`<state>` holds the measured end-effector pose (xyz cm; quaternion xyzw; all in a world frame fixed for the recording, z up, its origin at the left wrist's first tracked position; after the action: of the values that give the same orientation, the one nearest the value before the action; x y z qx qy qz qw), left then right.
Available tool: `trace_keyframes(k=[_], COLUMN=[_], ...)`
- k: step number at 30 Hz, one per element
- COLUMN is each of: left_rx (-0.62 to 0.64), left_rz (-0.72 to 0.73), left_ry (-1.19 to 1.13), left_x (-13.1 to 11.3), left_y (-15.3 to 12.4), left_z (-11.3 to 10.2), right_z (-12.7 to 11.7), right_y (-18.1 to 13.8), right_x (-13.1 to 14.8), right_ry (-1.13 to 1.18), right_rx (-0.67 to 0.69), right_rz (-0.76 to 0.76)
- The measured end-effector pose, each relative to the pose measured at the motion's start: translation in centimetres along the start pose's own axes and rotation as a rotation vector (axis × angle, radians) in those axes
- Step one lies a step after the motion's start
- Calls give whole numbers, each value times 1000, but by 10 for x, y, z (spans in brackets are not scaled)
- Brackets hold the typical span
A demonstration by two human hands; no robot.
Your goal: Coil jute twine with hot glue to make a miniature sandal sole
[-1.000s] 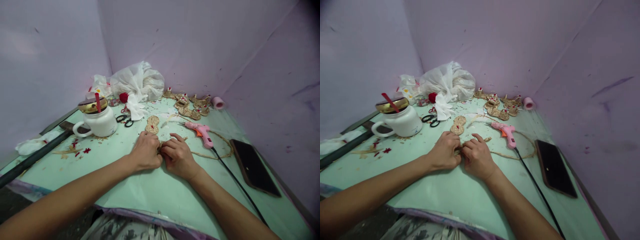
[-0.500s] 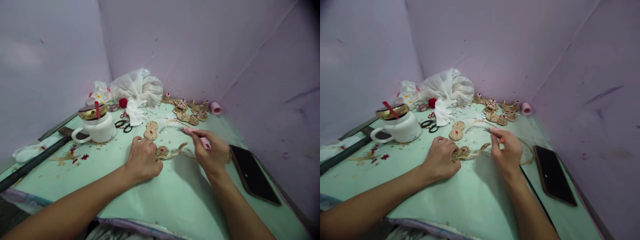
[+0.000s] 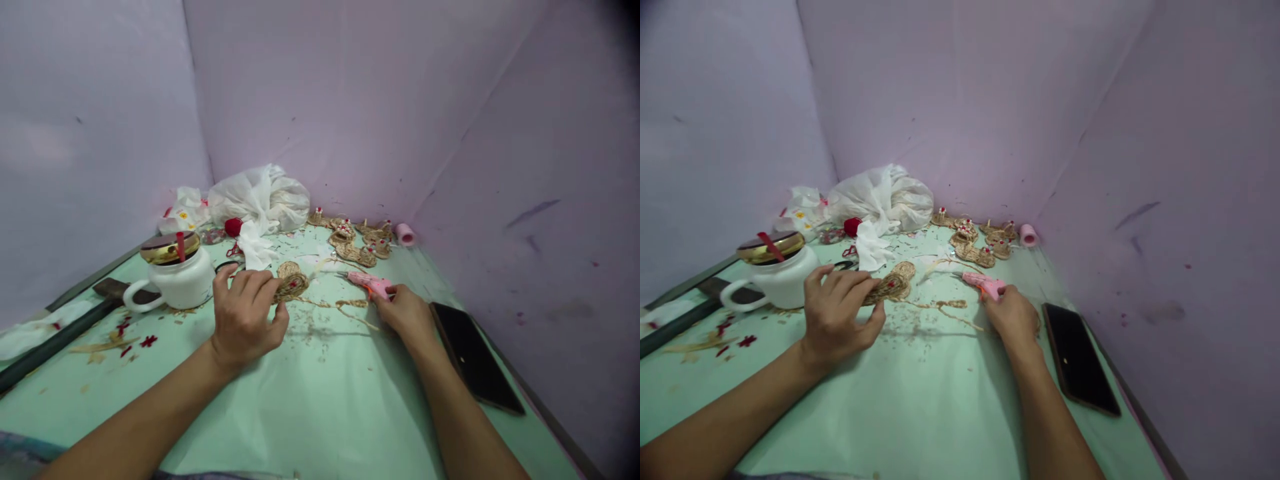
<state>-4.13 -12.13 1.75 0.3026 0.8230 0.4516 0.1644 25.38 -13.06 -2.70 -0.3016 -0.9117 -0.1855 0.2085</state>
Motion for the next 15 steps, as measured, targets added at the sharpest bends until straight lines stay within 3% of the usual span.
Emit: trace_keyframes(k=[3, 6, 12, 15], left_rx=[-44, -33, -54, -73], left_rz=[-96, -168, -266, -431], left_ry=[24, -20, -204, -329], left_x=[12, 20, 24, 31], left_y=[2, 3, 5, 7], left_z=[-1, 0, 1, 0], right_z=[-3, -8, -10, -18], right_y=[-2, -17, -55, -58], right_x=[3, 26, 87, 101], right_ry=[125, 346, 736, 787], right_rx=[-21, -19, 505, 624], right_rz=[-28, -178, -522, -588])
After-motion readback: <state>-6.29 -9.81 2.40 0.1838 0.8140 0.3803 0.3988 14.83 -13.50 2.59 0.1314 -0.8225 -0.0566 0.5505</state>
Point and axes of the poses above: each hand's wrist, its own y-axis towards the middle knuckle, its own z-axis out of the palm, x = y × z, the point moved 3 cm from there along y, towards the middle knuckle, and after that the axes turned 2 degrees about -x, right-handed, at the moved point
